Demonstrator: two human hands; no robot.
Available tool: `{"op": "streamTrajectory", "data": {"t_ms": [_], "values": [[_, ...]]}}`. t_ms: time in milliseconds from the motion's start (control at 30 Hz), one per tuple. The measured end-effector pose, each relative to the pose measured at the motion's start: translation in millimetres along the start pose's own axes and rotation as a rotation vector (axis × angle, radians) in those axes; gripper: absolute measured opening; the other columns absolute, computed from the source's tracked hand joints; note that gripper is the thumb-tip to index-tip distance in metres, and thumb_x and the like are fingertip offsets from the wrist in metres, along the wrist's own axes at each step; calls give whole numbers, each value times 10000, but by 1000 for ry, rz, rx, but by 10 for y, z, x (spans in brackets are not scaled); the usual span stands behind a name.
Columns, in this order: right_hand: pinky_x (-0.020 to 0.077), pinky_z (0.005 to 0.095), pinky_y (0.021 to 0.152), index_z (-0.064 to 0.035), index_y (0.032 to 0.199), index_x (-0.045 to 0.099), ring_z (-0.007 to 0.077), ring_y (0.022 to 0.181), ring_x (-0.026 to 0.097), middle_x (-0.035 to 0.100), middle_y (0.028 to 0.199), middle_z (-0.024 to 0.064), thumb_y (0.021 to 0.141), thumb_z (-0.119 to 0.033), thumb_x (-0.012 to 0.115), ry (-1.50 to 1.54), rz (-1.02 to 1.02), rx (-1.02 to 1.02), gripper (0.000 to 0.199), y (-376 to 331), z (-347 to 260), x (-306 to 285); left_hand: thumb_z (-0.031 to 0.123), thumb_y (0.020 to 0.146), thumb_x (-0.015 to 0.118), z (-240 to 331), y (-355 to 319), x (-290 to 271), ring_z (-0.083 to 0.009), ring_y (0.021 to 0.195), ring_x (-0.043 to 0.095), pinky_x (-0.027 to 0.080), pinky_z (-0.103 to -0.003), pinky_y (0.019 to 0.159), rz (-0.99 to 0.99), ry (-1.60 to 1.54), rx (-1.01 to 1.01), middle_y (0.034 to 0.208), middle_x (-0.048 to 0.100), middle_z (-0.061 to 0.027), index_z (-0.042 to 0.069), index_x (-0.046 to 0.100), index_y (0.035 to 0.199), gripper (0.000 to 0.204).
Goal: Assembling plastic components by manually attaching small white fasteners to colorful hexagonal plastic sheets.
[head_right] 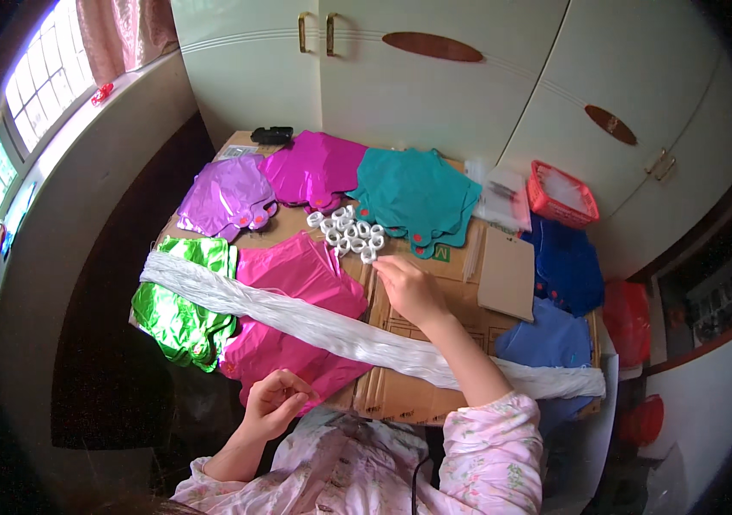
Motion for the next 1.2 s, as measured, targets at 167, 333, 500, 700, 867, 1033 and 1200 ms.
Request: {"op": "streamTrajectory", "data": {"t_ms": [167,333,500,700,867,1033,1200], "values": [[495,320,634,-70,866,675,233,710,615,625,841,71,791,-109,632,62,-215,169,95,-317,-333,-317,-6,738,628,99,239,-20,-192,740,561,438,-290,645,-84,669,235,851,609,-67,40,628,912,181],[491,355,617,-86,813,675,253,702,610,602,790,67,793,-164,634,152,-231,264,91,-488,-432,-254,154,748,643,33,485,147,-248,893,536,426,-366,745,-104,1174,331,993,584,-81,79,615,1033,296],[486,339,626,-42,832,673,254,700,609,610,789,97,774,-127,654,202,-226,277,105,-418,-369,11,248,752,645,-171,710,272,-220,901,508,410,-365,742,-67,1341,281,995,530,-59,103,572,1136,416],[490,374,663,-46,802,654,286,729,607,600,800,105,783,-130,622,191,-241,289,92,-428,-430,115,292,740,645,-270,689,236,-190,890,508,409,-343,702,-55,1429,333,955,512,-34,99,547,1171,482],[481,344,624,-34,781,644,263,691,601,595,760,105,783,-105,629,223,-193,293,74,-419,-434,111,284,744,652,-264,671,250,-204,911,495,399,-351,744,-64,1410,286,986,506,-46,109,549,1182,483],[469,330,603,-24,776,629,266,680,594,593,752,111,783,-90,616,254,-199,296,67,-392,-448,40,289,739,658,-272,677,255,-207,919,496,398,-359,748,-62,1399,274,990,507,-52,112,549,1179,487],[466,333,604,-23,797,595,230,668,602,600,735,101,830,-108,570,413,-224,466,94,-401,-421,53,297,740,656,-272,675,256,-208,912,499,396,-361,745,-50,1407,292,989,509,-52,115,544,1184,492]]}}
Point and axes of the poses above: each hand's wrist, its own y-axis towards the middle knuckle, its own x-axis out of the palm, z = x × y, the point moved 1 cm from there along y, towards the middle knuckle
